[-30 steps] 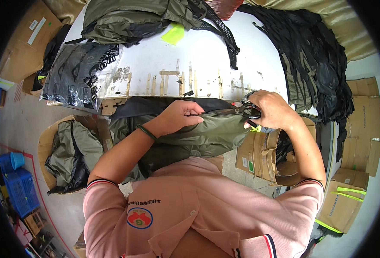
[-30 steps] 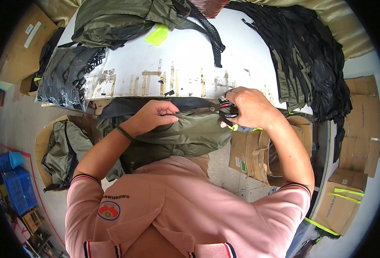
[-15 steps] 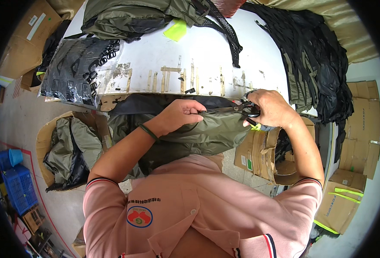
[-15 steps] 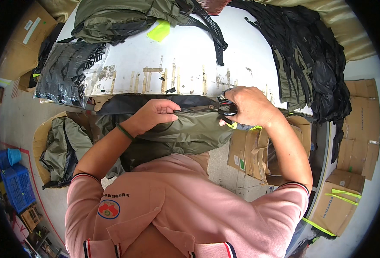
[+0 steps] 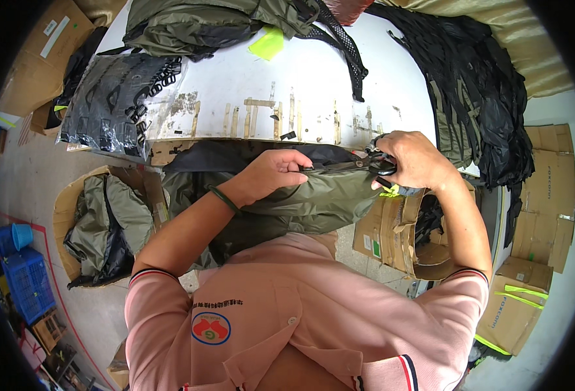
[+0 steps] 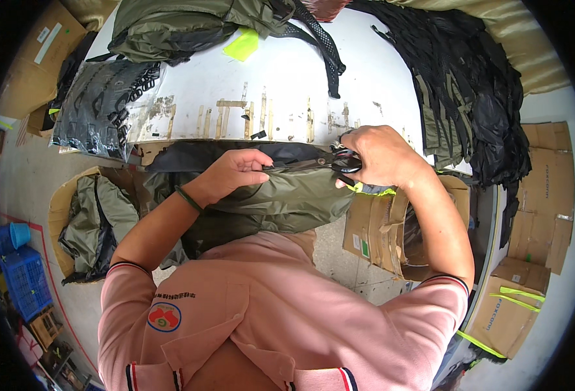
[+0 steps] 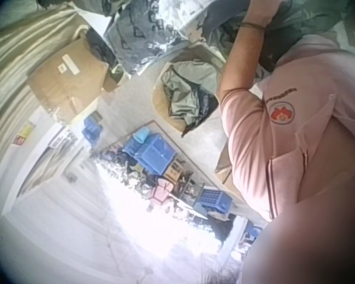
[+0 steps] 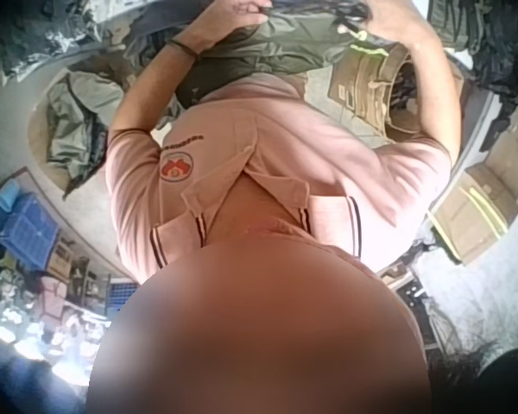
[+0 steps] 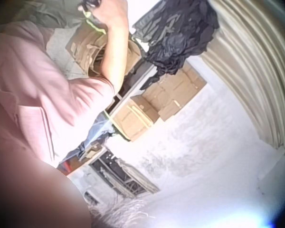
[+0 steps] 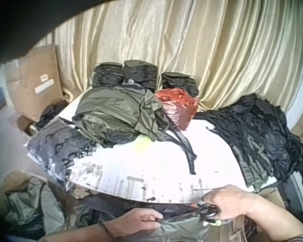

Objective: The person is inspecting and trimming excess threads from green tent components using scissors at a factory workstation.

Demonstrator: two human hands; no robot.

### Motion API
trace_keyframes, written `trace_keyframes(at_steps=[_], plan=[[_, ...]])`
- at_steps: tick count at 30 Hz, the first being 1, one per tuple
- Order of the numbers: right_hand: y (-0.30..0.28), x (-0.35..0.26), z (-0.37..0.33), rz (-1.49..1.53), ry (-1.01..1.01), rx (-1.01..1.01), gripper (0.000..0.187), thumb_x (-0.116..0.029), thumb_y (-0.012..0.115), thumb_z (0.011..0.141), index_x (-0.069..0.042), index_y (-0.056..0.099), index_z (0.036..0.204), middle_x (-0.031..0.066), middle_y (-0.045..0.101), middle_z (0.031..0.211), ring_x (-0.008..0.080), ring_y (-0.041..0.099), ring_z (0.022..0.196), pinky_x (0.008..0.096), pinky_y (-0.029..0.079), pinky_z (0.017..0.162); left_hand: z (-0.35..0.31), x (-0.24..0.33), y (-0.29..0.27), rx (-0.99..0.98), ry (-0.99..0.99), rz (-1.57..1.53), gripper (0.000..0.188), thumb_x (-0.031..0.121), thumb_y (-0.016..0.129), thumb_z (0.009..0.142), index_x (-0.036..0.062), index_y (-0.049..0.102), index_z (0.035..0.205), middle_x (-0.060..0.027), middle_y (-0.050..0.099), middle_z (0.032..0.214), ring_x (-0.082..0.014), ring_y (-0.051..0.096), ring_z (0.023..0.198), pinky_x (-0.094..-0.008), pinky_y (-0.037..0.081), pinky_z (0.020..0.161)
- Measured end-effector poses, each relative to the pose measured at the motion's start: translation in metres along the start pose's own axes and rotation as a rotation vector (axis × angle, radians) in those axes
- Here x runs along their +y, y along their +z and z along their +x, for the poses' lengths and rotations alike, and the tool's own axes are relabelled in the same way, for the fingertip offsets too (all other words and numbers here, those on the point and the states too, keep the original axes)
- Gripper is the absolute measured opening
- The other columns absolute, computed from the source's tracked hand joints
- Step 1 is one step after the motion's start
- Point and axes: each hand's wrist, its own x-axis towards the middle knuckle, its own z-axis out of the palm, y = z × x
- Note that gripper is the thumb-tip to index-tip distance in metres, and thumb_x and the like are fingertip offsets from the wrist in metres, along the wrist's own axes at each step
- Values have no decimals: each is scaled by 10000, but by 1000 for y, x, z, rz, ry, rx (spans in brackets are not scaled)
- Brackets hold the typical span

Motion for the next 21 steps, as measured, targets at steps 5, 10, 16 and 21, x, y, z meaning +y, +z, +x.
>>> trace_keyframes(at_steps=[5, 10, 16, 21], plan=[[7, 0, 5, -8, -15, 32, 480, -455, 796, 638, -32, 593, 740, 149, 631, 760, 367, 619, 797, 449, 480, 709, 0, -2, -1, 2, 3, 14, 243, 67, 668, 856, 9, 607, 1084, 22, 577, 811, -31, 518, 740, -193, 422, 673], [18, 4, 6, -31, 0, 42, 482, -472, 795, 638, -41, 593, 713, 145, 630, 731, 365, 626, 767, 449, 484, 686, -1, -4, -2, 9, -1, -23, 238, 65, 662, 858, -1, 602, 1079, 21, 575, 812, -32, 515, 741, -191, 421, 670], [17, 1, 3, -53, -12, 54, 487, -482, 788, 653, -42, 591, 728, 153, 637, 738, 359, 631, 775, 451, 489, 693, 0, -4, -1, 5, -51, -19, 280, 80, 670, 857, -42, 615, 1102, -7, 623, 884, -47, 560, 806, -197, 459, 740], [18, -7, 8, -45, -66, 98, 495, -486, 783, 661, -39, 588, 749, 161, 641, 749, 357, 634, 786, 453, 492, 700, 1, -3, 0, -14, -52, -15, 309, 92, 682, 851, -57, 624, 1115, -32, 648, 932, -69, 590, 856, -209, 476, 786]])
